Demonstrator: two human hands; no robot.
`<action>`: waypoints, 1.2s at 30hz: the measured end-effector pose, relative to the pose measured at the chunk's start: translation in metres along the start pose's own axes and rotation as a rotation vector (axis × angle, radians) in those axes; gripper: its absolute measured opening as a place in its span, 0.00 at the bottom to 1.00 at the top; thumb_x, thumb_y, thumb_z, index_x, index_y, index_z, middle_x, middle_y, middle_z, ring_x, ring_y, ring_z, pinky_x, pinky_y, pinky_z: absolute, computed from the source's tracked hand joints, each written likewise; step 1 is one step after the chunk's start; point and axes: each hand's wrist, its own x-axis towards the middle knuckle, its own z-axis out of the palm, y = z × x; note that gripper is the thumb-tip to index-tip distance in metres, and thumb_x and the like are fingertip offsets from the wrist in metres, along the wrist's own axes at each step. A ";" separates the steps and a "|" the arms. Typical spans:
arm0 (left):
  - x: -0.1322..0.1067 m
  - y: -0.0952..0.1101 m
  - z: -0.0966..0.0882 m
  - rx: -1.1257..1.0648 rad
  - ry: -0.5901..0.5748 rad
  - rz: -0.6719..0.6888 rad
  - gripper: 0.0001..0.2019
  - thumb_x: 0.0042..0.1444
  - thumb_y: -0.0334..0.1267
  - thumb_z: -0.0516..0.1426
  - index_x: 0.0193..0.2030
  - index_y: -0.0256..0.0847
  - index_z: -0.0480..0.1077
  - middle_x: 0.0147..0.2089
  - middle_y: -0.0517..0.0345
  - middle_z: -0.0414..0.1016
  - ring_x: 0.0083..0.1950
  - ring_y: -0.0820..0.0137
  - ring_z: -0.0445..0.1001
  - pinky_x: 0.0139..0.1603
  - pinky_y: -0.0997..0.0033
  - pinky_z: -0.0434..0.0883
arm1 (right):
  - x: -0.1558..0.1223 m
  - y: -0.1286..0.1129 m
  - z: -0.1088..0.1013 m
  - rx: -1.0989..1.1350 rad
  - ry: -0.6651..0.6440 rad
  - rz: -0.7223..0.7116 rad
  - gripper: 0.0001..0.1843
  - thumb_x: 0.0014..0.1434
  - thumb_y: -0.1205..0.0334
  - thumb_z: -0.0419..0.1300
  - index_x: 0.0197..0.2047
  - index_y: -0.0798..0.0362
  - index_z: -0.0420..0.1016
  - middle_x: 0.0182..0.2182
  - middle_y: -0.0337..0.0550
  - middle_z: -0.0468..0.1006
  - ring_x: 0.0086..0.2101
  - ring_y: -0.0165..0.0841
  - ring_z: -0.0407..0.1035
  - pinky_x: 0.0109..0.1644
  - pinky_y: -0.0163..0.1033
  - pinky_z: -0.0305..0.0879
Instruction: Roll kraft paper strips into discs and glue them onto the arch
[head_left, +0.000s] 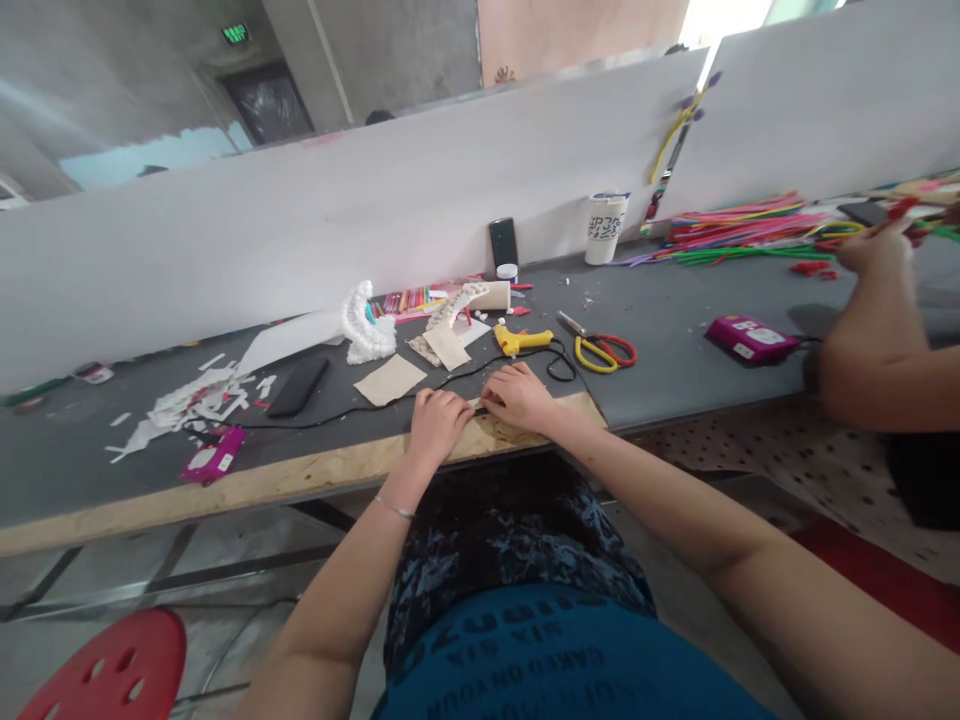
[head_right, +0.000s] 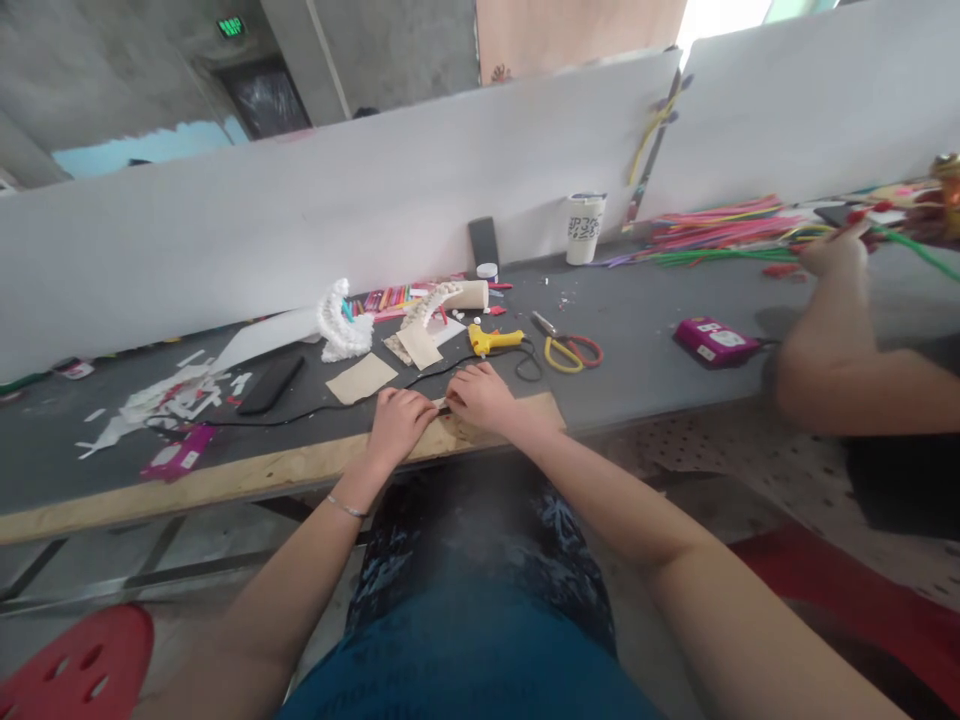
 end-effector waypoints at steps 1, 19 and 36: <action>0.000 0.001 0.000 0.002 0.001 0.004 0.10 0.64 0.41 0.54 0.36 0.43 0.75 0.40 0.54 0.79 0.47 0.62 0.73 0.54 0.56 0.57 | 0.000 -0.001 0.000 0.004 0.004 -0.002 0.09 0.63 0.58 0.57 0.39 0.54 0.75 0.38 0.47 0.78 0.42 0.39 0.65 0.47 0.43 0.51; -0.002 -0.008 0.003 -0.079 -0.002 -0.173 0.06 0.60 0.38 0.57 0.36 0.44 0.76 0.40 0.54 0.76 0.48 0.61 0.70 0.51 0.58 0.60 | -0.010 0.009 0.007 0.087 -0.030 0.122 0.10 0.64 0.58 0.58 0.37 0.50 0.80 0.36 0.43 0.78 0.42 0.37 0.65 0.45 0.42 0.52; -0.001 -0.016 -0.001 -0.156 -0.053 -0.526 0.12 0.59 0.48 0.57 0.33 0.45 0.79 0.42 0.53 0.78 0.50 0.59 0.71 0.54 0.56 0.59 | -0.008 0.015 0.010 0.173 -0.029 0.536 0.14 0.57 0.49 0.62 0.28 0.50 0.79 0.44 0.45 0.77 0.45 0.43 0.63 0.49 0.48 0.56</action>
